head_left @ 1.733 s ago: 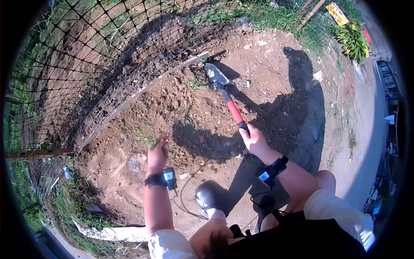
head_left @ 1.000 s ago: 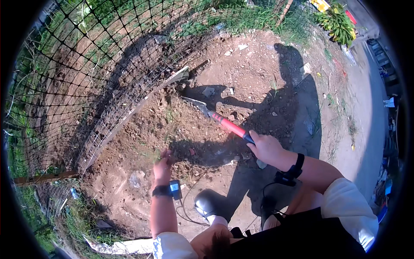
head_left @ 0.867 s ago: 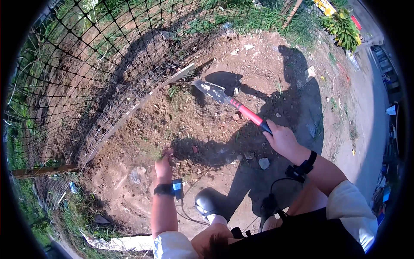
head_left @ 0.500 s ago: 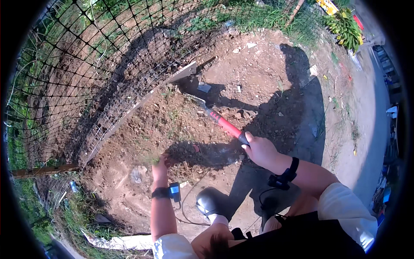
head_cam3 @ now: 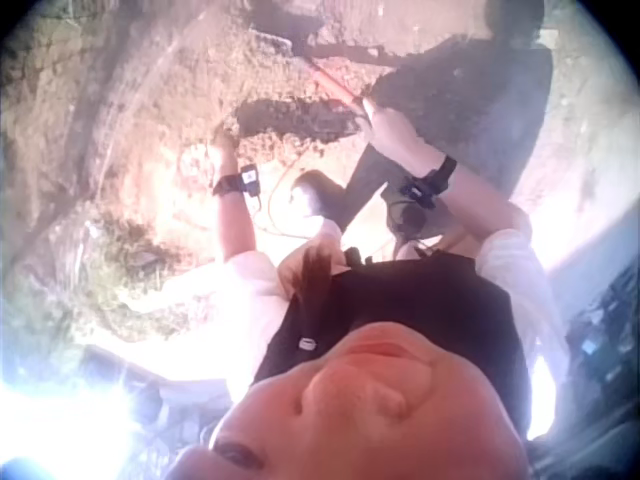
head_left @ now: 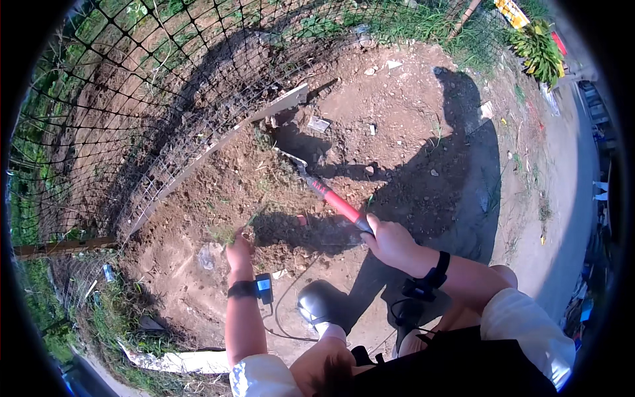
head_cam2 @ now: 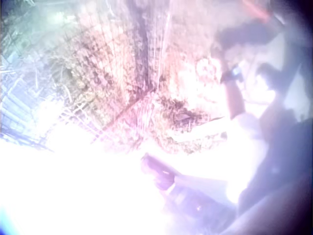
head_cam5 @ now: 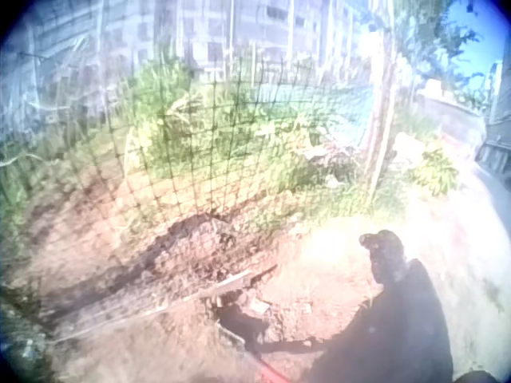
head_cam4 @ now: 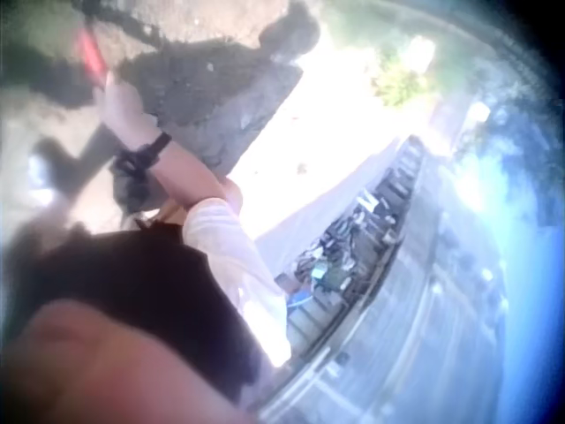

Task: The person clears weeds and loose soil from the base of a wire mesh fence using a hand trowel. They then use pliers to tighten or adjust the wire ties securing the mesh to the support structure.

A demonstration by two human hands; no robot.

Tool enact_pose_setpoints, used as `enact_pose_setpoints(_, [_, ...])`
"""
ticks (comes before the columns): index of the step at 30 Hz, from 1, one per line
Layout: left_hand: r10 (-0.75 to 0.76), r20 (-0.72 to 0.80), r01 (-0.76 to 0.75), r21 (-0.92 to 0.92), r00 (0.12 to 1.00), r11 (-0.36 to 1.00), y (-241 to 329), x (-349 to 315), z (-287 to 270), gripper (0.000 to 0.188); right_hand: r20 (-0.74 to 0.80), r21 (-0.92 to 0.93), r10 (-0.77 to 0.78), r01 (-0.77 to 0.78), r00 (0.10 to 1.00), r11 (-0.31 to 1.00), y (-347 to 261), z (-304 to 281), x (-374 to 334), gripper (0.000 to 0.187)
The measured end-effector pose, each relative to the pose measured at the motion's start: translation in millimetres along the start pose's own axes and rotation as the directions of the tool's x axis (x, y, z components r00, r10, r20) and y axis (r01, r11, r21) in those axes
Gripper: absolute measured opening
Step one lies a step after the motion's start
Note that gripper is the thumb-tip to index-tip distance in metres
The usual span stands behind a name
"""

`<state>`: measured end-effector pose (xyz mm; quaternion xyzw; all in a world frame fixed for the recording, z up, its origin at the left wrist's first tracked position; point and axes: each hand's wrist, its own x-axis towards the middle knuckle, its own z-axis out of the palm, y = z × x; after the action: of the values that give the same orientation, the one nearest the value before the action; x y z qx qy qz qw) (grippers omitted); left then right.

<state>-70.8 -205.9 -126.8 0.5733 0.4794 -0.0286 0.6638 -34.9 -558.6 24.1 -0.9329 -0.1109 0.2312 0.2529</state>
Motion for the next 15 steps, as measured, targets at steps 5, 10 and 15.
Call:
enact_pose_setpoints(5, [0.080, 0.042, -0.075, -0.105, 0.996, 0.992, -26, 20, -15, 0.033, 0.007, -0.170, -0.095, 0.094, 0.995, 0.981, 19, -53, -28, 0.038])
enact_pose_setpoints(10, [0.062, 0.019, -0.060, -0.066, 0.998, 0.996, -9, -2, -10, 0.033, -0.119, -0.359, 0.021, -0.062, 0.993, 0.931, 32, -59, 8, 0.033])
enact_pose_setpoints(15, [0.029, 0.026, -0.029, -0.007, 0.999, 1.000, -3, -1, -16, 0.033, -0.211, -0.051, -0.026, 0.015, 0.977, 0.999, 30, 1, 48, 0.028])
